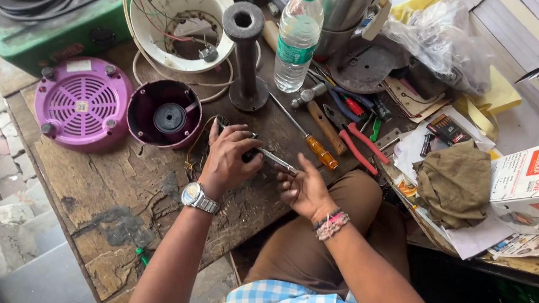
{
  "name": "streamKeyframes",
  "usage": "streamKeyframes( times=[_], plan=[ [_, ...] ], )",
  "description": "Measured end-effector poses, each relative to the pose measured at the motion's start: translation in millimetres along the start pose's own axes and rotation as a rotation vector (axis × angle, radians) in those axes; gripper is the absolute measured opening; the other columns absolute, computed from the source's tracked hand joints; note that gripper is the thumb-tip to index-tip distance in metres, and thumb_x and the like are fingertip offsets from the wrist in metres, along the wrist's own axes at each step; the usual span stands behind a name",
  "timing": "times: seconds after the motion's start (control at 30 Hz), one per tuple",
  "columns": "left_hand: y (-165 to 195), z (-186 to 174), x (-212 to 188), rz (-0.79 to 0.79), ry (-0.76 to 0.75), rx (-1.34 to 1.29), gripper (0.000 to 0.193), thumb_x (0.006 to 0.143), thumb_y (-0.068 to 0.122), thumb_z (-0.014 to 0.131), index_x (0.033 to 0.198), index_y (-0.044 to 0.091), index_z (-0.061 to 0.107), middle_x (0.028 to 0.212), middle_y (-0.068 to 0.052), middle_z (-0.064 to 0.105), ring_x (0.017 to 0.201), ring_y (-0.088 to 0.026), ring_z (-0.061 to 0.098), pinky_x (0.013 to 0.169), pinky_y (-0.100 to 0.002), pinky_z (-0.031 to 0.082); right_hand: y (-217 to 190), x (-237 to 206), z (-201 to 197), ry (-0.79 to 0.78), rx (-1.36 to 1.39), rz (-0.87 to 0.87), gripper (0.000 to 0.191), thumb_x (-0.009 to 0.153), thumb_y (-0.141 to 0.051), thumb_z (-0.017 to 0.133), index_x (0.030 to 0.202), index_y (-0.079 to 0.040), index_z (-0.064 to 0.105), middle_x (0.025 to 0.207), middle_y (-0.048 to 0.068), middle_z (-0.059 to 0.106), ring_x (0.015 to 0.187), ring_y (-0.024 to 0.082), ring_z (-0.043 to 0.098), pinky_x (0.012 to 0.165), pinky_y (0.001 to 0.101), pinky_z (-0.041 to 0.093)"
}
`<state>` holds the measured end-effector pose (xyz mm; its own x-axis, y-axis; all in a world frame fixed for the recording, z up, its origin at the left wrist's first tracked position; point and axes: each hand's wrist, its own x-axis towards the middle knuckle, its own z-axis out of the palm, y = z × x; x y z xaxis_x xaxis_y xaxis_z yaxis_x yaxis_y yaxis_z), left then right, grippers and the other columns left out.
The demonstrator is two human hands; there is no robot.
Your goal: The person uses a wrench to loosen and remove a nut from a small cylindrical electrical component on a cluttered workbench. They separate the component into two halves, wipe one half with a cloth, and then use a screwdriver to adjust internal parts.
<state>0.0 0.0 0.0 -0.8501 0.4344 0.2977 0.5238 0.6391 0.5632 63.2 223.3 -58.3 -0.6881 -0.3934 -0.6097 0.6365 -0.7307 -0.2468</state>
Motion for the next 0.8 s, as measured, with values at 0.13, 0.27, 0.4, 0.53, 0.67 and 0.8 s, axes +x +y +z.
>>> streamKeyframes(
  times=[0.13, 0.27, 0.4, 0.53, 0.67, 0.8],
  plan=[
    [2.3, -3.0, -1.2, -0.01, -0.021, -0.008, 0.031, 0.078, 0.029, 0.078, 0.105, 0.013, 0.08, 0.115, -0.01, 0.073, 0.13, -0.027, 0.056, 0.123, -0.064, 0.013, 1.5, 6.8, 1.5, -0.086, 0.004, -0.069, 0.016, 0.103, -0.022, 0.069, 0.102, -0.007, 0.061, 0.086, 0.004, 0.065, 0.067, 0.008, 0.059, 0.048, 0.0168, 0.043],
    [0.0, -11.6, 0.0, 0.01, -0.053, 0.001, 0.042, 0.072, 0.03, 0.081, 0.109, 0.012, 0.079, 0.116, -0.012, 0.071, 0.131, -0.028, 0.054, 0.12, -0.066, 0.012, 11.0, 0.2, 24.0, 0.137, -0.807, -0.342, 0.014, 0.096, -0.013, 0.067, 0.105, -0.01, 0.056, 0.089, 0.007, 0.064, 0.067, 0.012, 0.059, 0.051, 0.0232, 0.046],
    [-3.5, -14.3, 3.5, 0.011, -0.082, 0.023, 0.046, 0.07, 0.031, 0.081, 0.112, 0.012, 0.078, 0.117, -0.013, 0.071, 0.132, -0.029, 0.053, 0.121, -0.066, 0.012, 2.7, -10.2, 38.6, 0.182, -2.172, -1.171, 0.039, 0.092, -0.005, 0.065, 0.124, -0.011, 0.043, 0.113, 0.012, 0.055, 0.086, 0.018, 0.057, 0.067, 0.0289, 0.048],
    [-3.1, -10.0, 1.3, -0.032, -0.069, 0.005, 0.043, 0.07, 0.032, 0.081, 0.109, 0.013, 0.079, 0.116, -0.011, 0.072, 0.132, -0.028, 0.054, 0.122, -0.064, 0.013, 4.0, -25.3, 37.7, 0.004, -1.743, -1.321, 0.065, 0.089, 0.003, 0.064, 0.142, -0.012, 0.03, 0.137, 0.017, 0.046, 0.104, 0.024, 0.056, 0.083, 0.0346, 0.051],
    [-5.9, -14.4, 7.7, -0.037, -0.063, 0.006, 0.041, 0.071, 0.032, 0.081, 0.106, 0.012, 0.079, 0.116, -0.01, 0.072, 0.131, -0.028, 0.054, 0.121, -0.064, 0.013, 22.2, -32.5, 47.0, 0.005, -0.498, -0.825, 0.092, 0.085, 0.011, 0.063, 0.161, -0.013, 0.017, 0.161, 0.023, 0.037, 0.123, 0.03, 0.054, 0.098, 0.0403, 0.053],
    [4.4, 5.7, 3.6, -0.028, -0.067, 0.009, 0.043, 0.07, 0.032, 0.08, 0.107, 0.011, 0.078, 0.117, -0.011, 0.072, 0.131, -0.027, 0.054, 0.121, -0.064, 0.013, 20.2, -33.9, 37.9, 0.18, -0.328, -0.808, 0.098, 0.086, 0.007, 0.066, 0.161, -0.016, 0.006, 0.159, 0.02, 0.036, 0.116, 0.029, 0.066, 0.083, 0.0329, 0.059]
  ],
)
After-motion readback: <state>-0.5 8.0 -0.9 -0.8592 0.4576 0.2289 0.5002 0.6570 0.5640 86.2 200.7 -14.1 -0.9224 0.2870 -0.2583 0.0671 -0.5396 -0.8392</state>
